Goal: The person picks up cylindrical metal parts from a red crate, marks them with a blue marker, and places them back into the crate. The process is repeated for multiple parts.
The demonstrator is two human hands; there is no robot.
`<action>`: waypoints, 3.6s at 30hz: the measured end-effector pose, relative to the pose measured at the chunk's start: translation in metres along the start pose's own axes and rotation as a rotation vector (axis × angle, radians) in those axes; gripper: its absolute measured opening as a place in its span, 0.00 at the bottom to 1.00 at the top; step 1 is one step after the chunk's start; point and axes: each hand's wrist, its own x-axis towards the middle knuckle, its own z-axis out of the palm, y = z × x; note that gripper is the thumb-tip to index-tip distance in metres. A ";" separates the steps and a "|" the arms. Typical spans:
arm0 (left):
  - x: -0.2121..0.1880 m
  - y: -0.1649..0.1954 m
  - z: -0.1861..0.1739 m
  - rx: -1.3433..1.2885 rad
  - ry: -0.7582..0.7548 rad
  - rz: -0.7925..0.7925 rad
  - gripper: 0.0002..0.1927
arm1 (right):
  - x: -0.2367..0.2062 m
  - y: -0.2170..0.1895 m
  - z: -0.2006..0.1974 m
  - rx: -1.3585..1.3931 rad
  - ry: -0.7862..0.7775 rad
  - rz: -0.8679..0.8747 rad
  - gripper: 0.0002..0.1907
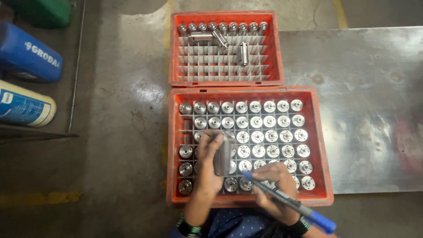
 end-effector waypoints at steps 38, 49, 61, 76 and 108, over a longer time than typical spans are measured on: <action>0.031 0.117 -0.052 1.048 -0.198 0.126 0.23 | -0.053 0.041 0.003 0.132 0.015 0.295 0.13; -0.003 0.004 -0.011 -0.254 -0.130 -0.169 0.29 | -0.051 0.032 0.002 0.150 0.028 0.359 0.12; -0.022 -0.022 0.005 -0.108 -0.064 -0.057 0.19 | 0.020 -0.009 0.003 -0.090 0.026 -0.005 0.18; -0.024 -0.021 0.010 -0.201 -0.062 -0.062 0.21 | 0.016 -0.004 0.004 -0.145 0.012 -0.076 0.18; 0.024 0.078 -0.081 1.769 -0.393 0.706 0.11 | 0.121 0.035 0.046 -0.558 -0.466 -0.326 0.13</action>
